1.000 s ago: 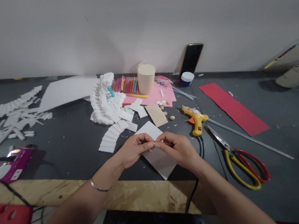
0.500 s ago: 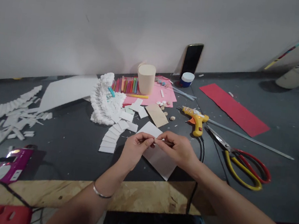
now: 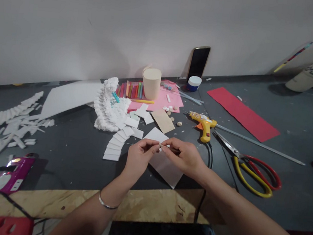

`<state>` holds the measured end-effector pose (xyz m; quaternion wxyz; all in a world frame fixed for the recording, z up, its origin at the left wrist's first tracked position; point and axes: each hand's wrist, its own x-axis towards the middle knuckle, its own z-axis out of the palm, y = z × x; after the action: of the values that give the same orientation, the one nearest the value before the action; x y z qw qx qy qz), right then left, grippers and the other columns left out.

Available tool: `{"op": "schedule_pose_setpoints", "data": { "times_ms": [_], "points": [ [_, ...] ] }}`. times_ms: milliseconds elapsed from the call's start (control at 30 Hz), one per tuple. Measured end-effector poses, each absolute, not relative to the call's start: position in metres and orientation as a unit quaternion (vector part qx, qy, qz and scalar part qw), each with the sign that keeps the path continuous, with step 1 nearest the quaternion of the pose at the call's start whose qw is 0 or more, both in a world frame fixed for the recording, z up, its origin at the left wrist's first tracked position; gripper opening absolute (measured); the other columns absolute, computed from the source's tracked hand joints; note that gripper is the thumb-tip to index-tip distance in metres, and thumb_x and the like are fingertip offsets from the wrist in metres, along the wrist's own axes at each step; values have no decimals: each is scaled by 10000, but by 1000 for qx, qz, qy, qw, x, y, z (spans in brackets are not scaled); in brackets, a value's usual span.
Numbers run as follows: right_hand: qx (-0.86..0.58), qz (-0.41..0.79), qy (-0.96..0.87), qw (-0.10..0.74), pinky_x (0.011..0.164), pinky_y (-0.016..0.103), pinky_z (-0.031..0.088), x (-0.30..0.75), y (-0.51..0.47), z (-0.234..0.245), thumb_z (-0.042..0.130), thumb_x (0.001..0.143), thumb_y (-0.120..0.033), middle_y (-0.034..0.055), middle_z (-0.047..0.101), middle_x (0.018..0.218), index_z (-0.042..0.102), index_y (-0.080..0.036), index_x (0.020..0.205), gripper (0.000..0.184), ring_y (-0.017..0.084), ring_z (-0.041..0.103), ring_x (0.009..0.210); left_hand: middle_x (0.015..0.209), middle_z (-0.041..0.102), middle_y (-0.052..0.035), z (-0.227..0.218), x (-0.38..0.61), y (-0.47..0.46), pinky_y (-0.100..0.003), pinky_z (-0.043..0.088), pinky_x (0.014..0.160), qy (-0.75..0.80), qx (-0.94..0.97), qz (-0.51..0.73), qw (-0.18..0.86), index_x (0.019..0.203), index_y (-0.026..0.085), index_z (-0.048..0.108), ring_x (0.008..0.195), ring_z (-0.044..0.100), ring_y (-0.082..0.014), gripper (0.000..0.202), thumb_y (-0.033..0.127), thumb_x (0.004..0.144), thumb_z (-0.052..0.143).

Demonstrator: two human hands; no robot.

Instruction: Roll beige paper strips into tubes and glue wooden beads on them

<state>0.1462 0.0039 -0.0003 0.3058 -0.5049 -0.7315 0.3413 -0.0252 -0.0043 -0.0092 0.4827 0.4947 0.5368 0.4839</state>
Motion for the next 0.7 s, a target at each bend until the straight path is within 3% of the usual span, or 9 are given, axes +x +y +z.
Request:
{"op": "schedule_pose_setpoints", "data": {
  "times_ms": [400, 700],
  "points": [
    [-533, 296, -739, 286, 535, 227, 333, 146, 5, -5, 529, 860, -372, -6, 635, 611, 701, -203, 902, 245, 109, 503, 508, 779, 738, -45, -9, -24, -6, -260, 515, 691, 534, 508, 473, 483, 819, 171, 728, 722, 661, -153, 182, 314, 708, 743],
    [-528, 275, -751, 286, 544, 224, 344, 145, 5, -4, 543, 861, -377, -2, 675, 647, 694, -210, 883, 226, 117, 556, 538, 663, 694, -18, -5, -23, -5, -240, 485, 623, 546, 509, 463, 478, 749, 168, 706, 623, 625, -135, 142, 307, 724, 719]
  ]
}}
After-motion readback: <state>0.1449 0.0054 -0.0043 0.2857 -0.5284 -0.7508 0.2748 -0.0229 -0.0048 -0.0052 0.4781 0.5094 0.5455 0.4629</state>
